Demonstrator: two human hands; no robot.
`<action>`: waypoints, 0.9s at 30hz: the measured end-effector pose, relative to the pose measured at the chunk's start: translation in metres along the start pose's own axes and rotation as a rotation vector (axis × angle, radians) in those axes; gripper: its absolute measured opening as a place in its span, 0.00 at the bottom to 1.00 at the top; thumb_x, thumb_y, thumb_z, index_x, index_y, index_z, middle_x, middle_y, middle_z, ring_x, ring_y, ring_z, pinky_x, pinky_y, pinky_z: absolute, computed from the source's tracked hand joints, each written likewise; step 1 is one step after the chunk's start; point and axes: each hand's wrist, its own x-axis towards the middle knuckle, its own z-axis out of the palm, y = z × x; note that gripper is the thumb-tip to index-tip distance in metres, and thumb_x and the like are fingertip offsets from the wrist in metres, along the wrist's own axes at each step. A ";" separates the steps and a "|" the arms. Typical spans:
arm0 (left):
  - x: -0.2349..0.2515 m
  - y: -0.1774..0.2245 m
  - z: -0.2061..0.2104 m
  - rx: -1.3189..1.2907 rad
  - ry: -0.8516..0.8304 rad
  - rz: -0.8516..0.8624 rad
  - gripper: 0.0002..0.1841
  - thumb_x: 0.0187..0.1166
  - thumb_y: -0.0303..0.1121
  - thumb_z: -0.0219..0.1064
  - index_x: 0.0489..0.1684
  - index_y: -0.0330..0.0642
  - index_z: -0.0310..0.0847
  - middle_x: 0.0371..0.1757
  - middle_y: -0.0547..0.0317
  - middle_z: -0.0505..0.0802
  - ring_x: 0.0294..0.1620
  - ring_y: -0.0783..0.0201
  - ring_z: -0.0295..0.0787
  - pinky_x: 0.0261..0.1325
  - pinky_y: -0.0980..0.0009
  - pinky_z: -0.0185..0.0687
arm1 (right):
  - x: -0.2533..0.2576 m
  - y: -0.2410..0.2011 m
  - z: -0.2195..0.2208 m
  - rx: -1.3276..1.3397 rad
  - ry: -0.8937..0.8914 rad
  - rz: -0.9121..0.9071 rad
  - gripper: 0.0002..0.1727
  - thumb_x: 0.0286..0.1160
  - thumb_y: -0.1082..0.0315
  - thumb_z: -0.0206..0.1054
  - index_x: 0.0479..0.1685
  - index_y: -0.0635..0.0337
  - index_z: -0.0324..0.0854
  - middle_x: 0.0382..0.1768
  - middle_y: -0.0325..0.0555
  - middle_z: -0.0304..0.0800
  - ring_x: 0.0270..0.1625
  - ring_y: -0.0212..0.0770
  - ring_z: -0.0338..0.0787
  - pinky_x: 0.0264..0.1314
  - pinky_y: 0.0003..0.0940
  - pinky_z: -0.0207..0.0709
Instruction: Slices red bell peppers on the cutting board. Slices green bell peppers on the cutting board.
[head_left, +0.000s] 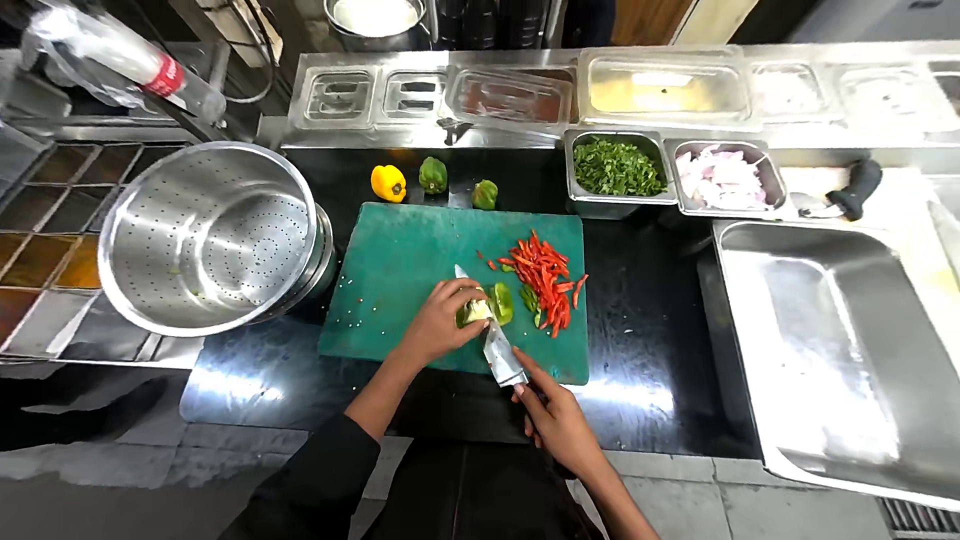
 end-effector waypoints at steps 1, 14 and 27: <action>0.000 0.001 -0.002 -0.008 0.027 -0.018 0.17 0.71 0.37 0.77 0.57 0.43 0.89 0.67 0.53 0.88 0.67 0.50 0.83 0.69 0.51 0.80 | -0.001 0.001 0.000 -0.010 -0.001 -0.002 0.29 0.91 0.62 0.55 0.91 0.47 0.64 0.43 0.41 0.92 0.21 0.33 0.85 0.23 0.31 0.84; -0.018 -0.042 -0.055 0.200 0.425 -0.443 0.17 0.80 0.38 0.71 0.60 0.38 0.88 0.76 0.40 0.81 0.78 0.34 0.72 0.78 0.35 0.65 | -0.023 0.010 -0.020 0.178 0.130 -0.036 0.30 0.88 0.69 0.55 0.90 0.56 0.63 0.39 0.41 0.92 0.16 0.35 0.83 0.14 0.30 0.81; -0.048 -0.040 -0.002 0.158 0.309 -0.025 0.14 0.77 0.32 0.73 0.56 0.37 0.90 0.62 0.48 0.91 0.69 0.46 0.85 0.74 0.50 0.78 | -0.002 0.010 0.007 0.202 -0.086 0.041 0.31 0.92 0.66 0.53 0.93 0.51 0.57 0.42 0.42 0.91 0.17 0.35 0.83 0.16 0.31 0.82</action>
